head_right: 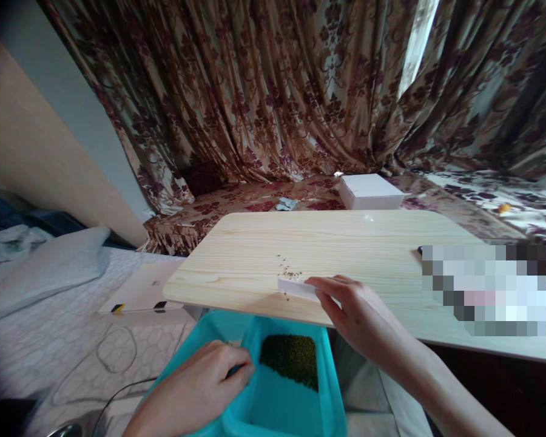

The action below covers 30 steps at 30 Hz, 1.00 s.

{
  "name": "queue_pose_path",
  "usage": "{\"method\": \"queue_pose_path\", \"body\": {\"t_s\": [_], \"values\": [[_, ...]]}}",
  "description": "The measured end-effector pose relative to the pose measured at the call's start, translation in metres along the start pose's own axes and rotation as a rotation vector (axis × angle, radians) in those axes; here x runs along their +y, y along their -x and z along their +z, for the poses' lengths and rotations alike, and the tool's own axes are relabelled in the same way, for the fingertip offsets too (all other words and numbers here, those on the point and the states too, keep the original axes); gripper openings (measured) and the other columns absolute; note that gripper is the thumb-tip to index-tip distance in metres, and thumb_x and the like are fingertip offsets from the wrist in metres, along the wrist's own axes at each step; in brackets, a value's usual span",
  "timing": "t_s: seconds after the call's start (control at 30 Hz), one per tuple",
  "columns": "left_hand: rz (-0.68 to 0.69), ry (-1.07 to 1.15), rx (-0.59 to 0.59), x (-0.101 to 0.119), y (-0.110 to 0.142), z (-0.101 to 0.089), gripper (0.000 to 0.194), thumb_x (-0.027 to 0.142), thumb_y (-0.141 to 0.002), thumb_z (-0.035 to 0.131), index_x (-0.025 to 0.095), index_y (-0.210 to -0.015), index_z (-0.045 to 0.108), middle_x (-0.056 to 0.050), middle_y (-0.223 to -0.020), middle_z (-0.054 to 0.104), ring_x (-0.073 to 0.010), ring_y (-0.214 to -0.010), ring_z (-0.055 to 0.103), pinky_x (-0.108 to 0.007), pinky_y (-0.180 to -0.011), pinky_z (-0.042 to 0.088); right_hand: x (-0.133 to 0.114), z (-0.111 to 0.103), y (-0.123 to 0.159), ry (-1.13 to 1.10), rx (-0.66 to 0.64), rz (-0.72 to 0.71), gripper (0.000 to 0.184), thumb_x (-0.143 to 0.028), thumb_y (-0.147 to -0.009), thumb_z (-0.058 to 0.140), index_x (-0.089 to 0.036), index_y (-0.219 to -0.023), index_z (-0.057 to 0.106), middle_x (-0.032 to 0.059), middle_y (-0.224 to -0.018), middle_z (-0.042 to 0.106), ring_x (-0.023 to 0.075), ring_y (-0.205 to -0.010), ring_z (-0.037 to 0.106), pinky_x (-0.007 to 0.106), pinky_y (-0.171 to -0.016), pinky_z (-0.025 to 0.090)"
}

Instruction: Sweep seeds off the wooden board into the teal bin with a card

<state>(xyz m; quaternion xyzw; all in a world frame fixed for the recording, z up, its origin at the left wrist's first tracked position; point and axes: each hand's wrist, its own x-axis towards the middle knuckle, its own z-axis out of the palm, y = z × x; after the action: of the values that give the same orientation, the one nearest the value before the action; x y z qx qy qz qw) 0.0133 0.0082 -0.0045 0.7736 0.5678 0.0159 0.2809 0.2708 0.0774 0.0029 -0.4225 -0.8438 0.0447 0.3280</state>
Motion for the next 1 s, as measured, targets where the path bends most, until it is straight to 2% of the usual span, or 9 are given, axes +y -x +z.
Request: {"method": "queue_pose_path", "body": {"t_s": [0.3, 0.5, 0.67, 0.83, 1.0], "values": [[-0.001, 0.016, 0.0, 0.0, -0.001, -0.001, 0.033, 0.028, -0.095, 0.04, 0.02, -0.079, 0.067, -0.004, -0.088, 0.07, -0.0219, -0.092, 0.061, -0.03, -0.079, 0.038, -0.007, -0.004, -0.002, 0.027, 0.006, -0.034, 0.031, -0.017, -0.091, 0.045, -0.02, -0.102, 0.074, 0.0072, -0.093, 0.079, 0.0199, -0.08, 0.074, 0.03, -0.068, 0.059], [-0.008, 0.006, -0.007, -0.002, -0.001, 0.0, 0.034, 0.03, -0.096, 0.039, 0.02, -0.079, 0.067, -0.005, -0.088, 0.07, -0.022, -0.092, 0.061, -0.03, -0.078, 0.037, -0.011, -0.005, 0.0, 0.043, 0.009, -0.019, 0.032, -0.016, -0.089, 0.045, -0.021, -0.101, 0.075, 0.0052, -0.084, 0.079, 0.0174, -0.068, 0.073, 0.025, -0.059, 0.057], [-0.001, 0.016, 0.007, -0.005, -0.001, 0.001, 0.034, 0.031, -0.095, 0.039, 0.02, -0.079, 0.067, -0.005, -0.088, 0.07, -0.0221, -0.092, 0.061, -0.03, -0.078, 0.036, -0.008, -0.005, 0.0, 0.076, 0.029, -0.002, 0.033, -0.018, -0.089, 0.045, -0.02, -0.101, 0.075, 0.0065, -0.086, 0.079, 0.018, -0.068, 0.074, 0.024, -0.057, 0.055], [-0.002, 0.006, 0.002, -0.005, 0.0, 0.001, 0.033, 0.03, -0.095, 0.04, 0.02, -0.076, 0.065, -0.004, -0.085, 0.069, -0.022, -0.09, 0.061, -0.03, -0.076, 0.036, -0.01, -0.005, -0.004, 0.157, 0.025, -0.005, 0.034, -0.017, -0.087, 0.044, -0.019, -0.098, 0.076, 0.0054, -0.07, 0.077, 0.0187, -0.054, 0.071, 0.024, -0.046, 0.049], [0.011, 0.003, -0.002, -0.005, -0.002, 0.001, 0.033, 0.028, -0.095, 0.039, 0.02, -0.075, 0.064, -0.004, -0.086, 0.069, -0.0213, -0.09, 0.061, -0.03, -0.076, 0.035, -0.009, -0.005, -0.002, 0.199, 0.055, 0.016, 0.033, -0.017, -0.086, 0.046, -0.021, -0.097, 0.076, 0.0031, -0.06, 0.074, 0.0166, -0.045, 0.066, 0.023, -0.043, 0.043]]}}
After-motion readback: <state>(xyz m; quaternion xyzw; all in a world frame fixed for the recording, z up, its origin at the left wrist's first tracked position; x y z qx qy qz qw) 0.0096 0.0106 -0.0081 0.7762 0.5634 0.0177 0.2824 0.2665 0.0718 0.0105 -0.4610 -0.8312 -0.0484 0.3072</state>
